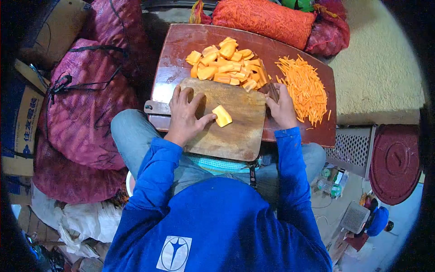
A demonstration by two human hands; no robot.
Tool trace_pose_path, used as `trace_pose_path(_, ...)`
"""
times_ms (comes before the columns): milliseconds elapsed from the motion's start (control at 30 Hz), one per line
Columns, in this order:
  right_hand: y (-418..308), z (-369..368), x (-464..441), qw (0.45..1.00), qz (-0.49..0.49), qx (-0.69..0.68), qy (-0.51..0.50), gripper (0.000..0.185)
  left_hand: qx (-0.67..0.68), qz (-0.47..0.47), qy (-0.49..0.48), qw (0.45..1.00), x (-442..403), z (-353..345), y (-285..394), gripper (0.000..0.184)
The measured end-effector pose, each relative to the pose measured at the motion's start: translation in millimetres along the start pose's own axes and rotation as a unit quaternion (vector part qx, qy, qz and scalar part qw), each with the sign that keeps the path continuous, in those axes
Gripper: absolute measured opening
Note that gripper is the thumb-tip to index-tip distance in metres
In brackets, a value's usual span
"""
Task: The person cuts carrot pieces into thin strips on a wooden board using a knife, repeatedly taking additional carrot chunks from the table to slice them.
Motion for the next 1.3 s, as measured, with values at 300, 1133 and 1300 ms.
trace_pose_path(300,-5.8,-15.8,-9.5,0.997,0.013,0.076,-0.021,0.039,0.009,-0.004,-0.006,1.000,0.8,5.3,0.5,0.074)
trace_pose_path(1133,-101.6,-1.0,159.5,0.979,-0.088,0.029,-0.179,0.048,0.060,-0.204,-0.106,0.971,26.7,-7.3,72.6,0.035)
trace_pose_path(1300,-118.9,-7.3,170.4,0.982,-0.036,0.024,-0.181,0.057,-0.018,-0.197,-0.124,0.972,31.4,-12.0,85.3,0.042)
Point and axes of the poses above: each hand's wrist, its own x-axis away from the middle knuckle, its own z-axis out of the back of the hand, y = z × x, the point moved 8 cm from there along -x, towards the middle knuckle, and after that the axes turned 2 degrees about y, right-handed, at the moved point
